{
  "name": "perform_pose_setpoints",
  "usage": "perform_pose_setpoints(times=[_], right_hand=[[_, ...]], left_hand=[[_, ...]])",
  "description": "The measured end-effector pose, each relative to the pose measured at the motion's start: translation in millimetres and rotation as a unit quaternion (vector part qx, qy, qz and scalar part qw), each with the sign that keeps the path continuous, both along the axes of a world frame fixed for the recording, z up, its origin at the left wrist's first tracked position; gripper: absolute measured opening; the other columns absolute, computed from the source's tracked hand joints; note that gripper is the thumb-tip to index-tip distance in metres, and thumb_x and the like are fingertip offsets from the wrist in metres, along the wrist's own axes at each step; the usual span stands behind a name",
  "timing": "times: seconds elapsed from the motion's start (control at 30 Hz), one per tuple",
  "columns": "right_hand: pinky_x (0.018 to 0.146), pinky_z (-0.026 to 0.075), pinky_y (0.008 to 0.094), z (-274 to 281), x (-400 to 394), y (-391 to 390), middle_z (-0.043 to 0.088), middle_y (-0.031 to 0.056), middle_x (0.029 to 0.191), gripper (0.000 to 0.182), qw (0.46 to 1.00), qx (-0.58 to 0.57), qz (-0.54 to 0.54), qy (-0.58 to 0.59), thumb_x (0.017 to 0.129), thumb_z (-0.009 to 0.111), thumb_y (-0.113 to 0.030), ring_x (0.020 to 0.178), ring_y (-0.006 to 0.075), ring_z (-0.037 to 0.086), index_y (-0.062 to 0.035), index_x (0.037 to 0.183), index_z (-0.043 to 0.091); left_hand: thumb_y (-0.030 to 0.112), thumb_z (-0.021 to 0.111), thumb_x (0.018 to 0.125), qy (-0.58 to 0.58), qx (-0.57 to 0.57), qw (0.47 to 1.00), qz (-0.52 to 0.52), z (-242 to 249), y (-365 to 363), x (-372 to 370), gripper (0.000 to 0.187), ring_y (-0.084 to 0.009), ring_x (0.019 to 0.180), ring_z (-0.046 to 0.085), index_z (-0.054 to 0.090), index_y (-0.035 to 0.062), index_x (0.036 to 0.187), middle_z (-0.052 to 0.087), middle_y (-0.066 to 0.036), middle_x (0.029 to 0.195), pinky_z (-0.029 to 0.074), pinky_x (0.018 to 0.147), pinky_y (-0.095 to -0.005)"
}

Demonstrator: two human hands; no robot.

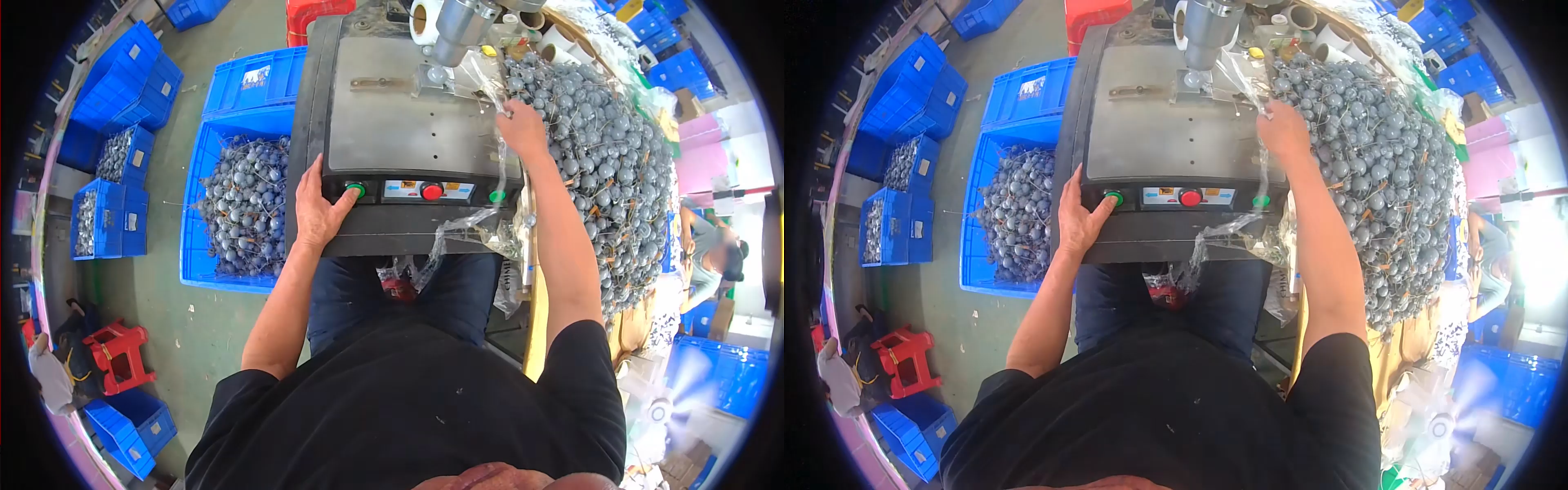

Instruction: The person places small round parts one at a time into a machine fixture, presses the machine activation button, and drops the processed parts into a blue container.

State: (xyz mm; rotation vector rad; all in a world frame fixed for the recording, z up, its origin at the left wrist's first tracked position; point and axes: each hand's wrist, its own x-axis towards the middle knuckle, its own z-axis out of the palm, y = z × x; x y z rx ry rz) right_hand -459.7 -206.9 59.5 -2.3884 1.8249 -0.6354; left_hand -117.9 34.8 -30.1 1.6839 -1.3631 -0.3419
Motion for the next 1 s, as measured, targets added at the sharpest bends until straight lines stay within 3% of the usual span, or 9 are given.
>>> perform_pose_setpoints(times=[0.17, 0.33, 0.4, 0.43, 0.47, 0.63, 0.67, 0.8, 1.0], right_hand=[[0.074, 0.053, 0.0358, 50, 54, 67, 0.074, 0.0167, 0.083, 0.026, 0.958, 0.049, 0.101, -0.263, 0.09, 0.069, -0.027, 0.075, 0.0228, 0.07, -0.0019, 0.093, 0.076], [0.074, 0.053, 0.0346, 14, 116, 110, 0.075, 0.0131, 0.086, 0.028, 0.976, 0.07, 0.178, -0.104, 0.091, 0.071, -0.026, 0.078, 0.0217, 0.07, -0.002, 0.103, 0.076], [0.078, 0.055, 0.0394, 7, 107, 128, 0.075, 0.0165, 0.09, 0.034, 0.95, 0.158, 0.169, -0.211, 0.089, 0.07, -0.033, 0.084, 0.0302, 0.072, -0.0024, 0.102, 0.076], [0.081, 0.055, 0.0419, 4, 98, 138, 0.076, 0.0183, 0.092, 0.037, 0.93, 0.203, 0.159, -0.262, 0.089, 0.07, -0.037, 0.087, 0.0344, 0.072, -0.0026, 0.101, 0.076], [0.074, 0.053, 0.0337, -2, 87, 147, 0.075, 0.0109, 0.086, 0.036, 0.942, 0.169, 0.126, -0.262, 0.091, 0.073, -0.033, 0.078, 0.0186, 0.069, 0.0004, 0.104, 0.076], [0.07, 0.052, 0.0308, -55, 1, 162, 0.074, 0.0095, 0.079, 0.039, 0.896, 0.141, -0.079, -0.414, 0.089, 0.075, -0.035, 0.074, 0.0151, 0.068, 0.0034, 0.094, 0.075], [0.07, 0.053, 0.0313, -67, -7, 159, 0.074, 0.0102, 0.078, 0.038, 0.866, 0.149, -0.115, -0.463, 0.088, 0.075, -0.036, 0.073, 0.0162, 0.069, 0.0025, 0.091, 0.075], [0.065, 0.051, 0.0278, -66, -12, 154, 0.072, 0.0081, 0.08, 0.037, 0.801, 0.172, -0.149, -0.554, 0.087, 0.076, -0.034, 0.068, 0.0134, 0.065, 0.0029, 0.087, 0.073], [0.074, 0.054, 0.0298, 14, -70, 224, 0.074, 0.0071, 0.086, 0.033, 0.932, 0.086, -0.072, -0.345, 0.089, 0.078, -0.031, 0.078, 0.0158, 0.067, 0.0001, 0.1, 0.075]], left_hand=[[0.037, 0.085, 0.078, 0.009, 0.016, 1.0, 0.012, 6, 2, -7, 0.091, -0.0404, 0.13, 0.054, 0.046, -0.001, 0.15, 0.058, -0.024, 0.139, 0.042, 0.112, -0.0475], [0.034, 0.086, 0.077, 0.009, 0.009, 1.0, -0.009, 5, 4, -5, 0.091, -0.04, 0.127, 0.056, 0.045, -0.002, 0.15, 0.058, -0.024, 0.136, 0.044, 0.109, -0.0462], [0.033, 0.087, 0.076, -0.006, 0.0, 1.0, -0.007, 5, 4, -1, 0.092, -0.0398, 0.126, 0.057, 0.045, -0.003, 0.15, 0.058, -0.025, 0.135, 0.045, 0.108, -0.0451], [0.033, 0.087, 0.076, -0.016, -0.009, 1.0, -0.004, 3, 5, 0, 0.092, -0.0396, 0.126, 0.057, 0.045, -0.0037, 0.15, 0.058, -0.025, 0.135, 0.045, 0.108, -0.0446], [0.032, 0.088, 0.077, -0.023, -0.016, 1.0, -0.008, -1, 4, -3, 0.092, -0.0394, 0.125, 0.057, 0.045, -0.0044, 0.15, 0.058, -0.025, 0.134, 0.045, 0.108, -0.0441], [0.026, 0.088, 0.08, -0.007, -0.022, 1.0, -0.011, -21, -1, -5, 0.086, -0.0356, 0.125, 0.058, 0.046, -0.0106, 0.146, 0.058, -0.027, 0.136, 0.044, 0.109, -0.0412], [0.025, 0.087, 0.082, 0.123, -0.061, 0.988, -0.067, -31, -6, -4, 0.085, -0.036, 0.126, 0.057, 0.045, -0.0125, 0.146, 0.057, -0.027, 0.137, 0.044, 0.11, -0.0409], [0.024, 0.085, 0.086, -0.007, -0.033, 0.998, -0.057, -21, -1, 0, 0.078, -0.0329, 0.127, 0.057, 0.047, -0.01, 0.146, 0.057, -0.023, 0.138, 0.043, 0.11, -0.0391], [0.024, 0.085, 0.087, 0.025, -0.016, 0.996, -0.079, -15, 1, -3, 0.073, -0.0294, 0.123, 0.06, 0.051, -0.0073, 0.144, 0.061, -0.02, 0.135, 0.043, 0.109, -0.0382]])
